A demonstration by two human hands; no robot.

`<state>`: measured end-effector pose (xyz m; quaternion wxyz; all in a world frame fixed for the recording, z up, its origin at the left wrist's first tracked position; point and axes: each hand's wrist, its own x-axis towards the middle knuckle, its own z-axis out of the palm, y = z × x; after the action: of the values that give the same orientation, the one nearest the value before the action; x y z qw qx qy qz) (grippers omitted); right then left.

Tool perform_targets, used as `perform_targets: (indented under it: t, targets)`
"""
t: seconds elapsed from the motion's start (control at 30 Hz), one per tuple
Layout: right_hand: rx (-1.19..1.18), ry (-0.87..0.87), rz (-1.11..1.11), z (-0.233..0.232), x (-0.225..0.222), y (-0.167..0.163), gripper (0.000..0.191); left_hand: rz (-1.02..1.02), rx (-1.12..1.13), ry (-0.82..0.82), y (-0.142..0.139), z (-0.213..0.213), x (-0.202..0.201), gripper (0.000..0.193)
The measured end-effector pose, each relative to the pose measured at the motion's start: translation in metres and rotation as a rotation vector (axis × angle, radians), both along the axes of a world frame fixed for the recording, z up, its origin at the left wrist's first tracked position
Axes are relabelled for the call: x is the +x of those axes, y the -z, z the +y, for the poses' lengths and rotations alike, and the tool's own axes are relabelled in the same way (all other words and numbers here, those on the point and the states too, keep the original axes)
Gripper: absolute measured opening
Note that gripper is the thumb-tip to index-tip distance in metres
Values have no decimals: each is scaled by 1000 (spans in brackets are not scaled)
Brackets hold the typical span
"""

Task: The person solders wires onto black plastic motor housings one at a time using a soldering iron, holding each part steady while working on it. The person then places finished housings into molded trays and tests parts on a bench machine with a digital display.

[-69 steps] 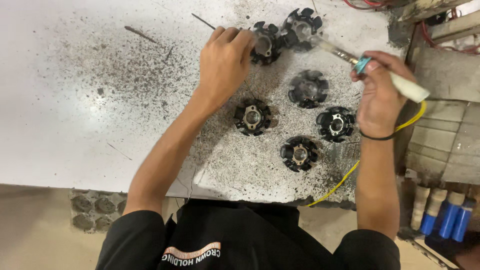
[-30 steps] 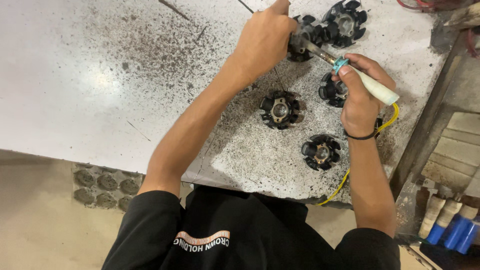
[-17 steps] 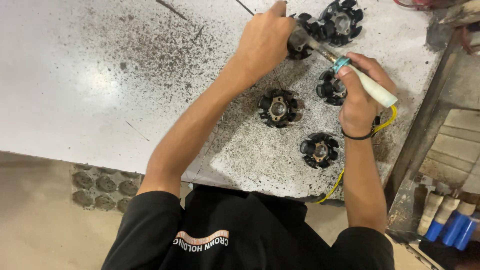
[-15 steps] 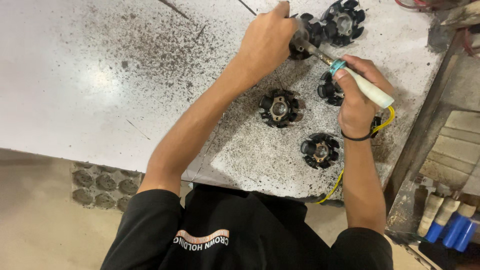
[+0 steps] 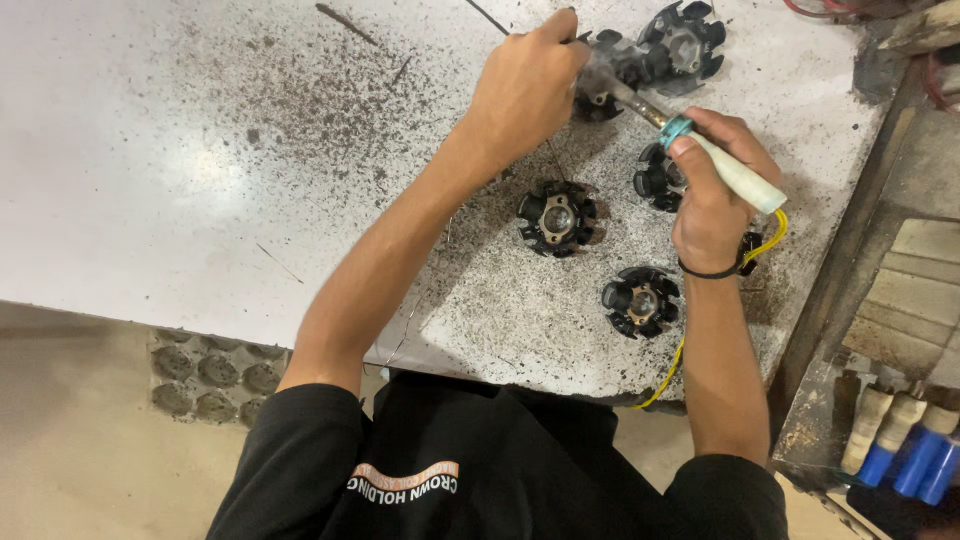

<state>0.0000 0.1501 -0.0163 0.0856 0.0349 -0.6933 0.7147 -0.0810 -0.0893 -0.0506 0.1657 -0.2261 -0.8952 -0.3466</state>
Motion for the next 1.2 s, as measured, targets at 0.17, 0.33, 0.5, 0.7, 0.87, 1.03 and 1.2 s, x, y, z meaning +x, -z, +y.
perform_targets:
  t: [0.17, 0.33, 0.5, 0.7, 0.87, 1.03, 1.2]
  targets:
    - [118, -49, -13, 4, -2, -3, 23, 43, -27, -10, 1, 2, -2, 14]
    - [-4, 33, -24, -1, -4, -7, 22, 114, 5, -60, -11, -7, 2, 7]
    - [-82, 60, -10, 3, -3, -7, 23, 1, 57, -67, -31, -27, 39, 4]
    - [-23, -29, 14, 7, 12, -12, 23, -123, 46, 120, -38, -33, 115, 17]
    - [175, -55, 43, 7, 93, -23, 25, -71, 61, 85, -35, -34, 137, 20]
    - [-93, 65, -49, -13, 142, 3, 25, -123, 31, 44, -29, -33, 142, 21]
    - [-58, 70, -23, -17, 147, 11, 27, -136, -42, 38, -22, -30, 144, 10]
